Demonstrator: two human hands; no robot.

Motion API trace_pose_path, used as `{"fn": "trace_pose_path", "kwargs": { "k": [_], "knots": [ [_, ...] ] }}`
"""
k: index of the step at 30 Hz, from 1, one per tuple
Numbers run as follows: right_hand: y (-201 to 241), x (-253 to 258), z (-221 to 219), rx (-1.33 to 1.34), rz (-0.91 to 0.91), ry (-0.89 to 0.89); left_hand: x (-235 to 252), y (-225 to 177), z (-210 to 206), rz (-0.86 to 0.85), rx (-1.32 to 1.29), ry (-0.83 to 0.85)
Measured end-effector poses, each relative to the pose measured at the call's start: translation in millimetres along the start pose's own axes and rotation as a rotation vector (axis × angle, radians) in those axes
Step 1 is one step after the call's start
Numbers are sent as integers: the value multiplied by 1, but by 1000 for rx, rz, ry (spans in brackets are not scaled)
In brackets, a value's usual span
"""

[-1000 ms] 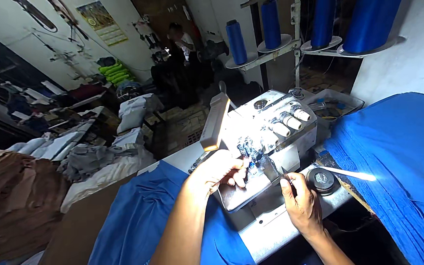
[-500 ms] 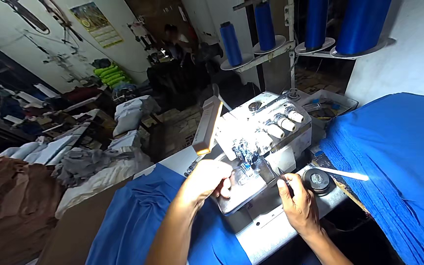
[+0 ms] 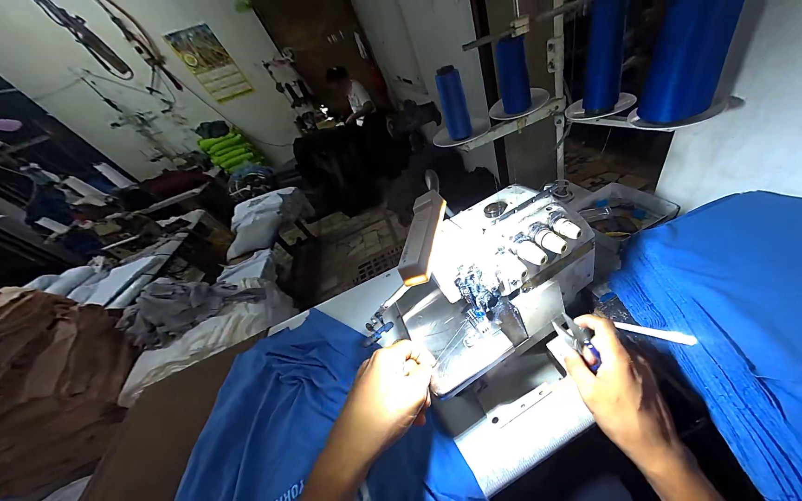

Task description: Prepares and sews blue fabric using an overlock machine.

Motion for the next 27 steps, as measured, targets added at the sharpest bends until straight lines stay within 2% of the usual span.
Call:
{"fn": "trace_pose_path", "kwargs": {
  "k": [2, 6, 8, 10, 12, 15, 17, 21, 24, 27],
  "knots": [
    [-4, 3, 15, -111, 40, 24, 0, -3, 0, -27, 29, -40],
    [-28, 1, 21, -245, 11, 100, 3, -3, 11, -28, 143, -61],
    [-30, -3, 24, -268, 29, 108, 2, -4, 36, -11, 357, -279],
    [-28, -11, 32, -270, 48, 87, 4, -2, 62, -24, 428, -536],
    [-14, -23, 45, -270, 57, 83, 22, 13, 73, -12, 414, -599],
    [25, -40, 62, -143, 110, 109, 59, 43, 61, 52, 322, -345],
    [37, -47, 64, -65, 127, 155, 68, 44, 54, 84, 348, -225],
    [38, -51, 58, -28, 87, 252, 58, 9, 59, 25, 467, -150],
    [41, -51, 46, 6, 81, 320, 49, -23, 48, 0, 537, 6],
    [47, -50, 33, 43, 108, 358, 54, -39, 29, -44, 382, 52]
  ]
}}
Point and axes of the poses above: each hand's wrist, its own x-axis towards the middle knuckle, its own z-axis out of the back of the hand, y = z × x, the point moved 7 cm from there along x, towards the middle knuckle, and after that the axes turned 15 degrees about x, right-handed, at the moved point
